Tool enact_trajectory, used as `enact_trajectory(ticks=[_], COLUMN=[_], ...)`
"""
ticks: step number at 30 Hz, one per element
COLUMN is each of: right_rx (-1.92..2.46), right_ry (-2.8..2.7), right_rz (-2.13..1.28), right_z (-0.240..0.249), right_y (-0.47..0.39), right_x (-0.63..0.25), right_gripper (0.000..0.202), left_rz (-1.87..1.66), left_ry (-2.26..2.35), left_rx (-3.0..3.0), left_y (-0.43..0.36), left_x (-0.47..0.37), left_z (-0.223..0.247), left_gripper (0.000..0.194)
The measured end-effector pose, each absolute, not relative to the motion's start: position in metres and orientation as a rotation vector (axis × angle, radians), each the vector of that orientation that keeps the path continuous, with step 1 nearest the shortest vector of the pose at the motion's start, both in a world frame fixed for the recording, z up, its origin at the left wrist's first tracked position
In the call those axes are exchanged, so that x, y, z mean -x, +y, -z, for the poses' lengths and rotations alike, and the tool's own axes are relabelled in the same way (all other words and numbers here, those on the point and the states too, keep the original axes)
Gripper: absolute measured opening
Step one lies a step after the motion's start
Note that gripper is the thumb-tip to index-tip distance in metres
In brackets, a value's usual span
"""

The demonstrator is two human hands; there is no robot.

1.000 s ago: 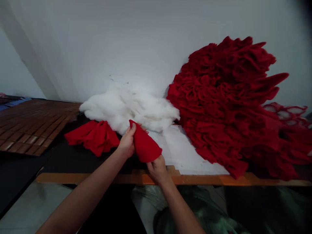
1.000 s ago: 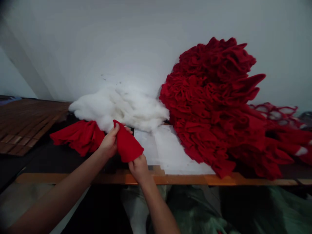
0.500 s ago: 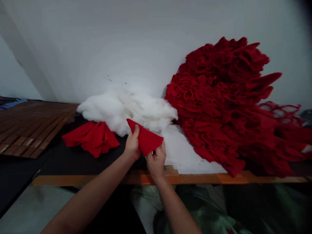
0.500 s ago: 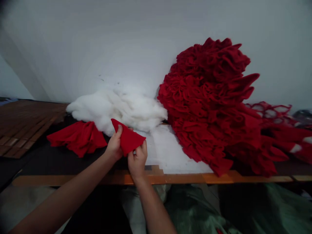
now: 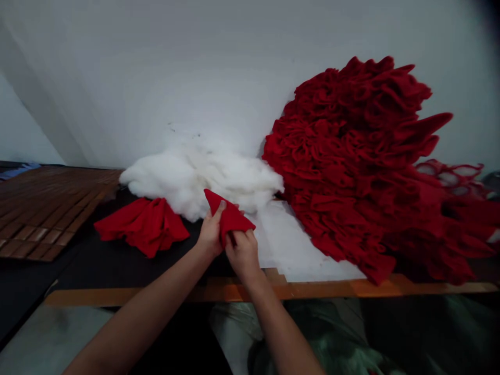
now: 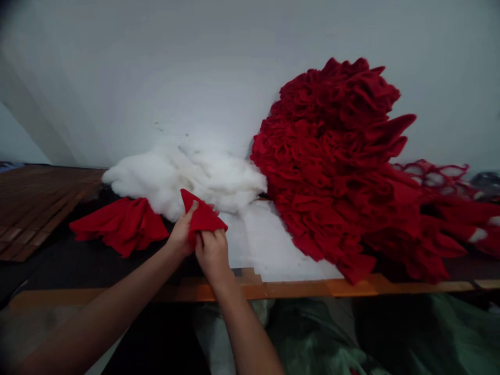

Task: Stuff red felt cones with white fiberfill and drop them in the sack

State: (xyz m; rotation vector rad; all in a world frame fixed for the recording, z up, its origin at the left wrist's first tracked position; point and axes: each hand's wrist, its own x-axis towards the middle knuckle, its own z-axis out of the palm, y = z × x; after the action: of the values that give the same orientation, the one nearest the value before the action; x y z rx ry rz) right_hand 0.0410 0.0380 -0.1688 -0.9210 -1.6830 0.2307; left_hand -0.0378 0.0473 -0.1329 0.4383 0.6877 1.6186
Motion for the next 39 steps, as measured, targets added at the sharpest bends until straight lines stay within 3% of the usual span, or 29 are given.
enact_trajectory(ticks=[6, 12, 19, 24, 29, 34, 39], right_rx=[0.912, 1.009, 0.958, 1.016, 1.011, 0.89, 1.099], right_ry=[-1.391, -1.492, -1.307, -1.509, -1.483, -1.769, -1.602], right_rz=[-0.787, -0.417, -0.858, -0.613, -0.783, -0.543, -0.419], right_z=[0.166, 0.159, 0.161, 0.165, 0.165, 0.165, 0.174], right_y=[0.053, 0.041, 0.06, 0.061, 0.065, 0.056, 0.079], right_x=[-0.038, -0.036, -0.031, -0.026, -0.024, -0.029, -0.066], right_gripper=[0.022, 0.021, 0.025, 0.024, 0.022, 0.026, 0.028], left_rz=[-1.69, -1.714, -1.612, -1.608, -1.655, -1.757, -1.848], left_ry=[0.647, 0.666, 0.649, 0.692, 0.695, 0.68, 0.676], left_rx=[-0.375, -0.381, -0.415, -0.326, -0.34, -0.371, -0.329], left_y=[0.051, 0.063, 0.063, 0.074, 0.073, 0.071, 0.073], left_x=[0.034, 0.042, 0.037, 0.047, 0.053, 0.057, 0.071], left_z=[0.133, 0.132, 0.143, 0.151, 0.156, 0.151, 0.139], left_gripper=[0.029, 0.029, 0.029, 0.026, 0.026, 0.024, 0.023])
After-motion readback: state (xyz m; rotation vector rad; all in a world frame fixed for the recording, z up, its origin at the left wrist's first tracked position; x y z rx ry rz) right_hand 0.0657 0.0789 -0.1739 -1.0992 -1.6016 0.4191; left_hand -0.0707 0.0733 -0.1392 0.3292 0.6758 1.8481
